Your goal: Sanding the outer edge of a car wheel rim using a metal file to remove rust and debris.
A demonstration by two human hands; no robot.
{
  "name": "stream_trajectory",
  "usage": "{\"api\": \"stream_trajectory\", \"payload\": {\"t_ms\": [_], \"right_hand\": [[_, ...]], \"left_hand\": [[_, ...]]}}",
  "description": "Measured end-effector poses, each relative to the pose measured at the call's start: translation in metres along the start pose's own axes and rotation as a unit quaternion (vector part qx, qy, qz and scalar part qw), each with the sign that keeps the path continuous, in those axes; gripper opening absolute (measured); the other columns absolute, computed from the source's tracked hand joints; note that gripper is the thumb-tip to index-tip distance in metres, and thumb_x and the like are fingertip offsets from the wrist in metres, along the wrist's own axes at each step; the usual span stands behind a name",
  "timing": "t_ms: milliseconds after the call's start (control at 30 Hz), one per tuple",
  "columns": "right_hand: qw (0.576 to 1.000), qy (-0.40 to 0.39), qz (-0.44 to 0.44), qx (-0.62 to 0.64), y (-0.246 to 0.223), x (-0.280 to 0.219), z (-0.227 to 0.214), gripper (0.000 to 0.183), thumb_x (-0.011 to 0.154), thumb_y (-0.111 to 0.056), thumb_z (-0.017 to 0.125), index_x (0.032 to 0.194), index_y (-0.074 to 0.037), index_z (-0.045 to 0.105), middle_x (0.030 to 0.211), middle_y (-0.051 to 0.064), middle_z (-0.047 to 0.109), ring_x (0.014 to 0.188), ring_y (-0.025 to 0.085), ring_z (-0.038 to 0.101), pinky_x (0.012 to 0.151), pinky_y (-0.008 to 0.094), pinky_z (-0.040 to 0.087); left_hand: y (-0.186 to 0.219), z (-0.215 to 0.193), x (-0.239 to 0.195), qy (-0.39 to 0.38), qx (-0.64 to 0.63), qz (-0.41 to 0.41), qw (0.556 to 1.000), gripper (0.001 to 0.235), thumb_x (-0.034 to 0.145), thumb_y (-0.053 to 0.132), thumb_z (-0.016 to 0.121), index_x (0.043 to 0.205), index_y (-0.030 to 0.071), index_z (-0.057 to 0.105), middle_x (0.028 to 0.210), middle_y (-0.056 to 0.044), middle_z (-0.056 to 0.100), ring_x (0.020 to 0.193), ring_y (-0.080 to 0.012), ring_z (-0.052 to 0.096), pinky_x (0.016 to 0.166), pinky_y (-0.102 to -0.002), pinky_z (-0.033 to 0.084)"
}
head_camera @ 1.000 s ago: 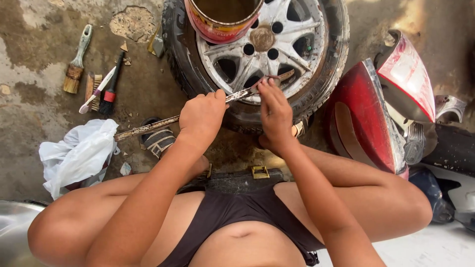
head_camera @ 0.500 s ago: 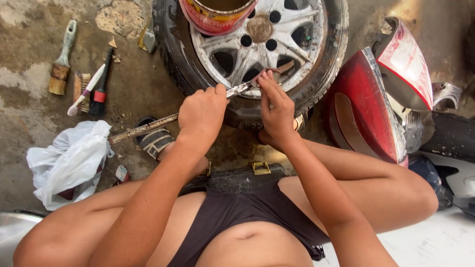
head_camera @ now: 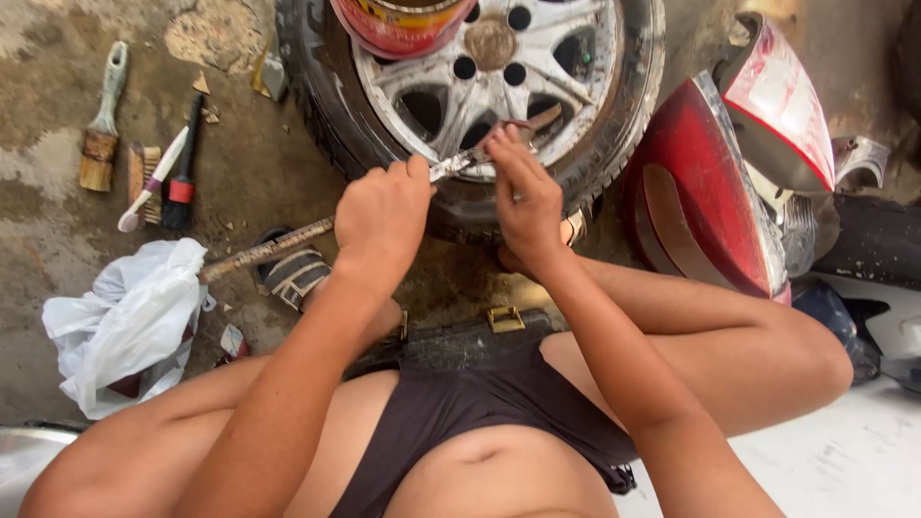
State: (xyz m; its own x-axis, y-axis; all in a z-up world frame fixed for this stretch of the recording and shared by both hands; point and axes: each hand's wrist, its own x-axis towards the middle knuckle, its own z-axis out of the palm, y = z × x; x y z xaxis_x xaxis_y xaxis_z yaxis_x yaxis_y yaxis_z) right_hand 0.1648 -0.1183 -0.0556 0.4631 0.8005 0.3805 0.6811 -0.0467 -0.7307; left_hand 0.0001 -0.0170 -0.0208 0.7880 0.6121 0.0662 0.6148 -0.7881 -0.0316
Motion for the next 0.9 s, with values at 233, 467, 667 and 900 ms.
{"api": "stream_trajectory", "payload": {"t_ms": [233,467,667,900], "right_hand": [[1.000,0.008,-0.001,-0.020,0.009,0.011,-0.003,0.030,0.097,0.010,0.061,0.119,-0.007,0.073,0.123,0.018,0.071,0.123,0.038,0.061,0.104,0.050,0.052],[0.999,0.035,0.011,-0.024,0.025,0.009,-0.007,0.025,0.099,0.004,0.062,0.119,-0.005,0.073,0.123,0.019,0.071,0.122,0.038,0.062,0.102,0.051,0.053],[0.998,0.044,0.047,-0.010,0.079,0.009,-0.010,0.026,0.099,-0.001,0.063,0.119,-0.013,0.075,0.123,0.012,0.073,0.122,0.031,0.064,0.105,0.046,0.053],[0.995,0.072,0.067,-0.016,0.085,0.014,-0.012,0.022,0.100,-0.004,0.064,0.117,-0.010,0.076,0.120,0.017,0.073,0.121,0.034,0.063,0.104,0.050,0.053]], "left_hand": [[-0.002,0.010,0.000,-0.023,-0.010,0.000,1.000,0.039,0.084,0.053,0.077,0.090,0.019,0.060,0.069,0.003,0.064,0.060,-0.0174,0.069,0.056,-0.033,0.059],[-0.006,-0.002,0.004,-0.074,0.000,0.012,0.997,0.033,0.095,0.048,0.072,0.089,0.017,0.062,0.068,0.003,0.065,0.057,-0.0139,0.067,0.054,-0.028,0.059],[-0.005,-0.012,0.008,-0.079,0.013,0.011,0.997,0.033,0.096,0.049,0.070,0.089,0.018,0.062,0.070,0.003,0.066,0.059,-0.0132,0.069,0.056,-0.027,0.060],[-0.008,-0.011,0.004,-0.094,0.016,0.012,0.995,0.033,0.097,0.050,0.067,0.093,0.018,0.062,0.075,0.003,0.069,0.063,-0.0141,0.071,0.059,-0.028,0.061]]}}
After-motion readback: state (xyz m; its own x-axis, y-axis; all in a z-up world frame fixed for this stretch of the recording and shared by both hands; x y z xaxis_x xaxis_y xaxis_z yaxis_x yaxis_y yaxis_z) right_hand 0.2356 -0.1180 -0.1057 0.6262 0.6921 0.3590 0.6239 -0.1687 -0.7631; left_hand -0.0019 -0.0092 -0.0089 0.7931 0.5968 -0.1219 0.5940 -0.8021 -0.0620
